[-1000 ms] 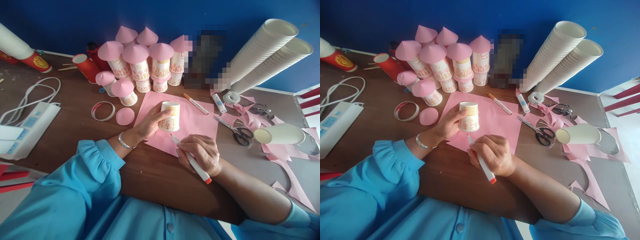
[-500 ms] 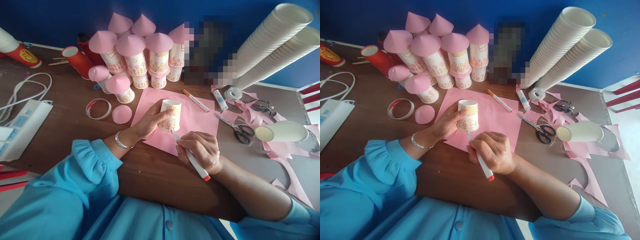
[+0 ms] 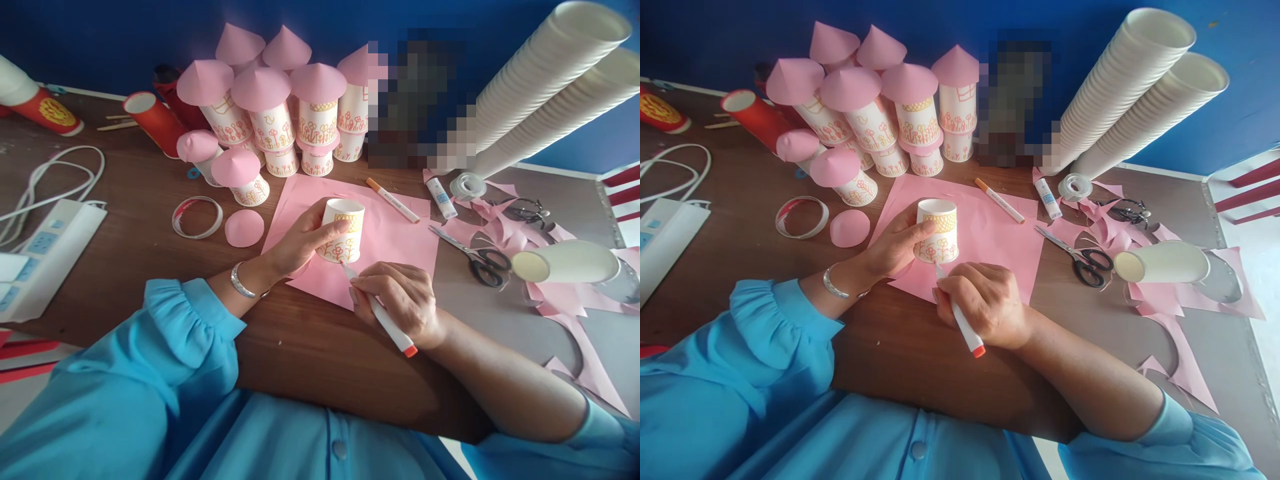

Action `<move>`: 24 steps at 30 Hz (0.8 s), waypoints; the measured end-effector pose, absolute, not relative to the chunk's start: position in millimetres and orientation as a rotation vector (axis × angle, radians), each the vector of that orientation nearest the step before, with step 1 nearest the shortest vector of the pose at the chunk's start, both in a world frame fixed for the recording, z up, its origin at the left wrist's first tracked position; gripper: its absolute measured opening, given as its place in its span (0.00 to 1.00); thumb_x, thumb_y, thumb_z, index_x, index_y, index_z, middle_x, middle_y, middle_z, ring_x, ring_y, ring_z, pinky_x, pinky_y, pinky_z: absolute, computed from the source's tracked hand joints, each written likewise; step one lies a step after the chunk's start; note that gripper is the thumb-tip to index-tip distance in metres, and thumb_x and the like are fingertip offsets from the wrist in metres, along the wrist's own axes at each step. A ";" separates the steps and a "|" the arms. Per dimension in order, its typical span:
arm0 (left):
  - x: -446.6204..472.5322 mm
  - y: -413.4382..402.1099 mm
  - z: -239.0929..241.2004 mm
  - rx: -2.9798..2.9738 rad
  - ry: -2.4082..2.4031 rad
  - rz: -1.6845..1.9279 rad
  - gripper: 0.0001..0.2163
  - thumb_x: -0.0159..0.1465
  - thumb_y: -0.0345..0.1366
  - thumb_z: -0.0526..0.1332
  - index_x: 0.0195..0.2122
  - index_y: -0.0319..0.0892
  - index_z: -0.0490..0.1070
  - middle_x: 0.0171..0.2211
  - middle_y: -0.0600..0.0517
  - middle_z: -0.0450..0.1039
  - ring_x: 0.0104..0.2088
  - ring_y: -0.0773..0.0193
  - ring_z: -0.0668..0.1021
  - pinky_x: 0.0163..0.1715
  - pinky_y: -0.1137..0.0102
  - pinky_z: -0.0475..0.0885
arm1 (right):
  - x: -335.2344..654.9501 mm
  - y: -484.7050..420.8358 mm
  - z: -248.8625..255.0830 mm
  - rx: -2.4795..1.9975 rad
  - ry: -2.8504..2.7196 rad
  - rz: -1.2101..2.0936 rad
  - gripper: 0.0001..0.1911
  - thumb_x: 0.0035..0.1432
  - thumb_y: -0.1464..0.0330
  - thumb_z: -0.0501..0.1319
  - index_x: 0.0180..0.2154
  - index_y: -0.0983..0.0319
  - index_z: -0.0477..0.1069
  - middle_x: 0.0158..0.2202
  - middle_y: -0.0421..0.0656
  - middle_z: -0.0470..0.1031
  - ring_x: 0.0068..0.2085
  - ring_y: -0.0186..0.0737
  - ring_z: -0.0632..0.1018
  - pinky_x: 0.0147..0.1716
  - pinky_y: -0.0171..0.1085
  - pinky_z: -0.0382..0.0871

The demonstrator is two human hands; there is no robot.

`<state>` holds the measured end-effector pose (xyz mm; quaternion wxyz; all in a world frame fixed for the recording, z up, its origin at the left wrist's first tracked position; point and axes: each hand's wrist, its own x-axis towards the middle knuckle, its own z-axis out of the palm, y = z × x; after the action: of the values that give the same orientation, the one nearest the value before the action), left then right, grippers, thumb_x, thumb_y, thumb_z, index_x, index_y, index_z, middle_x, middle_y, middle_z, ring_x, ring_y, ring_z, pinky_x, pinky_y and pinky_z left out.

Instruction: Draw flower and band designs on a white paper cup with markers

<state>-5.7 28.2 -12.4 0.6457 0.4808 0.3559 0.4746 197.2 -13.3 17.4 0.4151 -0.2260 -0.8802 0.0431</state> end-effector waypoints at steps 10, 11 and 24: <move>-5.5 28.3 -10.7 1.079 0.827 1.079 0.23 0.64 0.54 0.71 0.52 0.44 0.75 0.47 0.47 0.77 0.46 0.56 0.77 0.45 0.63 0.73 | 197.6 -13.4 20.4 -0.592 -2.190 0.102 0.10 0.64 0.80 0.62 0.40 0.59 0.68 0.26 0.37 0.76 0.24 0.34 0.78 0.23 0.33 0.72; -5.6 28.2 -10.4 1.077 0.827 1.080 0.23 0.64 0.54 0.71 0.51 0.44 0.75 0.47 0.47 0.77 0.45 0.56 0.77 0.45 0.63 0.73 | 197.7 -13.2 20.3 -0.592 -2.192 0.090 0.10 0.64 0.80 0.61 0.40 0.59 0.68 0.26 0.36 0.76 0.24 0.34 0.77 0.23 0.33 0.72; -5.5 28.0 -8.2 1.065 0.798 1.090 0.22 0.63 0.54 0.72 0.50 0.44 0.75 0.43 0.50 0.75 0.42 0.60 0.75 0.43 0.65 0.73 | 199.4 -13.6 22.7 -0.599 -2.194 0.121 0.11 0.62 0.81 0.62 0.38 0.59 0.69 0.25 0.37 0.77 0.24 0.34 0.78 0.23 0.33 0.72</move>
<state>-5.5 28.0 -8.2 0.6525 0.4691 0.3514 0.4802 199.4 -13.6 22.7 0.4189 -0.2389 -0.8747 0.0482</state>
